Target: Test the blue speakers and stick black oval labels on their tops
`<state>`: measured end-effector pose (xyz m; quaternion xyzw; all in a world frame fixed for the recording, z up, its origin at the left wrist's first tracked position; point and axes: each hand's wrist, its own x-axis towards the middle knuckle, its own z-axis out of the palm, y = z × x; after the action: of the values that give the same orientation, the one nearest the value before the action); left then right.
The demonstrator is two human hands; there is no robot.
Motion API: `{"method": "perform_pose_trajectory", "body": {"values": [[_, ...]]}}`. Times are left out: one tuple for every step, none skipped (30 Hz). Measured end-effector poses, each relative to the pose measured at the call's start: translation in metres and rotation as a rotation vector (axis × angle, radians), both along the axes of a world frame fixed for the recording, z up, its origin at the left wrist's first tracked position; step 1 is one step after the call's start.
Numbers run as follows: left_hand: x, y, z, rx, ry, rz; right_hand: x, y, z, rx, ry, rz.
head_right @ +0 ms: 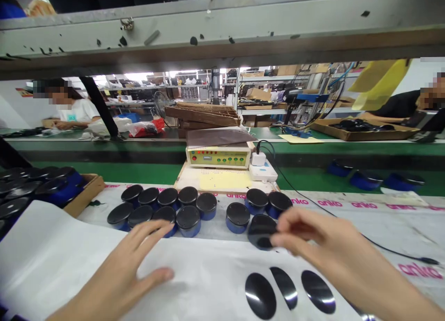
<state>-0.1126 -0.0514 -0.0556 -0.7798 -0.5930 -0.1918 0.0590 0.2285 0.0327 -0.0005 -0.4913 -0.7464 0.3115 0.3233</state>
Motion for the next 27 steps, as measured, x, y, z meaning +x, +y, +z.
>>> {"method": "perform_pose_trajectory", "body": {"values": [[0.007,0.016,0.011,-0.029,-0.037,-0.018,-0.016,0.016,0.007,-0.140,0.021,0.045],[0.014,0.035,0.019,-0.047,-0.060,-0.048,-0.034,0.032,0.011,-0.214,0.095,0.070],[0.021,0.054,0.024,-0.055,-0.078,-0.072,-0.053,0.047,0.012,-0.273,0.153,0.126],[0.027,0.072,0.025,-0.070,-0.099,-0.075,-0.072,0.062,0.009,-0.297,0.182,0.150],[0.031,0.089,0.023,-0.077,-0.110,-0.073,-0.089,0.075,0.004,-0.312,0.207,0.172],[0.034,0.103,0.019,-0.086,-0.122,-0.066,-0.103,0.087,-0.003,-0.328,0.217,0.192],[0.036,0.113,0.013,-0.096,-0.134,-0.056,-0.114,0.096,-0.011,-0.344,0.223,0.202],[0.036,0.120,0.008,-0.105,-0.146,-0.047,-0.122,0.104,-0.019,-0.363,0.233,0.210],[0.036,0.124,0.003,-0.116,-0.160,-0.038,-0.127,0.110,-0.027,-0.384,0.243,0.213],[0.036,0.126,-0.001,-0.127,-0.173,-0.032,-0.129,0.114,-0.034,-0.402,0.251,0.210],[0.036,0.126,-0.003,-0.137,-0.185,-0.028,-0.130,0.116,-0.039,-0.416,0.256,0.202],[0.035,0.126,-0.004,-0.150,-0.197,-0.025,-0.129,0.118,-0.043,-0.428,0.258,0.193],[0.035,0.125,-0.004,-0.166,-0.210,-0.023,-0.128,0.118,-0.045,-0.438,0.258,0.184],[0.035,0.125,-0.003,-0.185,-0.222,-0.021,-0.126,0.118,-0.047,-0.448,0.257,0.178],[0.036,0.125,-0.001,-0.205,-0.233,-0.019,-0.125,0.118,-0.047,-0.458,0.255,0.176],[0.036,0.125,0.000,-0.221,-0.243,-0.013,-0.124,0.118,-0.048,-0.466,0.252,0.180],[0.036,0.126,0.001,-0.233,-0.250,-0.007,-0.124,0.118,-0.048,-0.470,0.246,0.186],[0.037,0.127,0.001,-0.239,-0.254,-0.001,-0.124,0.118,-0.048,-0.473,0.237,0.194],[0.037,0.128,0.001,-0.239,-0.254,0.003,-0.124,0.118,-0.048,-0.474,0.227,0.202],[0.038,0.128,0.000,-0.235,-0.254,0.005,-0.124,0.118,-0.049,-0.472,0.217,0.209],[0.038,0.128,0.000,-0.229,-0.253,0.005,-0.124,0.118,-0.049,-0.467,0.208,0.213],[0.038,0.128,-0.001,-0.225,-0.253,0.004,-0.125,0.118,-0.049,-0.463,0.197,0.213],[0.038,0.128,-0.002,-0.222,-0.253,0.003,-0.125,0.118,-0.048,-0.456,0.185,0.211],[0.038,0.128,-0.002,-0.221,-0.253,0.003,-0.126,0.118,-0.048,-0.447,0.176,0.208],[0.038,0.127,-0.003,-0.222,-0.253,0.003,-0.126,0.118,-0.048,-0.435,0.167,0.206],[0.038,0.128,-0.003,-0.224,-0.253,0.002,-0.126,0.117,-0.047,-0.428,0.156,0.204],[0.038,0.128,-0.003,-0.227,-0.253,0.002,-0.127,0.117,-0.047,-0.422,0.148,0.202]]}}
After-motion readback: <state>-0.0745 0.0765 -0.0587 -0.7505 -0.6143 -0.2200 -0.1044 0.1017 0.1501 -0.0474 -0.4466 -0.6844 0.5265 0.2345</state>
